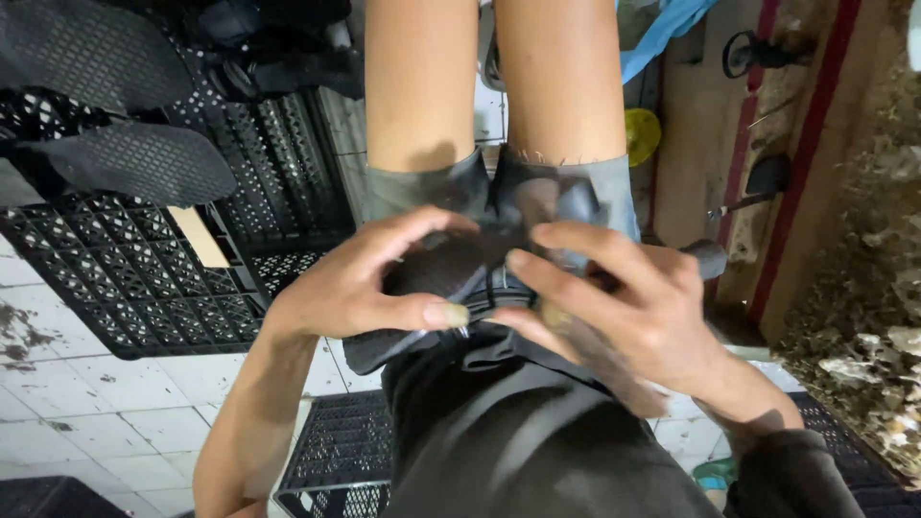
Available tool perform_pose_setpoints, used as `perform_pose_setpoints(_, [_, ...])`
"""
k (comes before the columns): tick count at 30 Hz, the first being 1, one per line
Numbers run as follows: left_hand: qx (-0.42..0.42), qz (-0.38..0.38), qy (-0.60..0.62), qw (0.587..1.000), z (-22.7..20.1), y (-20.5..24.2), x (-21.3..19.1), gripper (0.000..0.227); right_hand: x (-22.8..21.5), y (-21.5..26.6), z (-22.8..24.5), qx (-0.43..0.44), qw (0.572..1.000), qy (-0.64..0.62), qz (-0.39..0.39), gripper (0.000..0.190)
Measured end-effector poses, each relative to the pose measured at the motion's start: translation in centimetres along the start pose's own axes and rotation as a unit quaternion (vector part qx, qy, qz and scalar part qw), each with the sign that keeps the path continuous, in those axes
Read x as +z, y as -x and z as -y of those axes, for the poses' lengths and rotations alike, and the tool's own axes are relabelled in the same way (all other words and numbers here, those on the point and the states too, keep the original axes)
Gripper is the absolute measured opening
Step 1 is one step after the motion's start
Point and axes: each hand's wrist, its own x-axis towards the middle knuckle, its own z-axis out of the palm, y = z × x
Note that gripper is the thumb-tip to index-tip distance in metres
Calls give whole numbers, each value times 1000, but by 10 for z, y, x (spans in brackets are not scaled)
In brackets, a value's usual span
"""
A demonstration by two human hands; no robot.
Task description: Assembling a sandal by fitting the upper straps into the sole and hammering them to secure the bond.
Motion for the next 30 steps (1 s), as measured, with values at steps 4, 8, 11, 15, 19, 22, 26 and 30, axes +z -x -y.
perform_pose_setpoints(4, [-56, 138, 47, 988, 8, -13, -4, 48, 7, -10, 0, -23, 995, 2, 102, 28])
perform_pose_setpoints(8, [-28, -131, 75, 988, 30, -10, 1, 56, 13, -1, -5, 69, 988, -95, 105, 25])
perform_pose_setpoints(11, [201, -307, 278, 888, 41, -6, 39, 96, 19, 7, -6, 147, 981, -104, 73, 23])
perform_pose_setpoints(15, [296, -347, 168, 874, 39, -20, 78, 105, 22, 6, 0, 172, 983, -46, 32, 11])
perform_pose_setpoints(19, [229, -331, 120, 908, 27, -31, 57, 99, 14, -3, 0, 171, 981, -90, 3, 17])
perform_pose_setpoints(22, [179, -215, 158, 947, 28, -39, 30, 99, 5, -2, -13, 167, 962, -214, -8, 25])
perform_pose_setpoints(26, [67, -11, 347, 935, 64, -56, 17, 84, 2, 21, -33, 348, 836, -421, -43, 20])
perform_pose_setpoints(30, [40, -50, 454, 888, 110, -74, 34, 90, 15, 30, -41, 424, 764, -472, -117, 20])
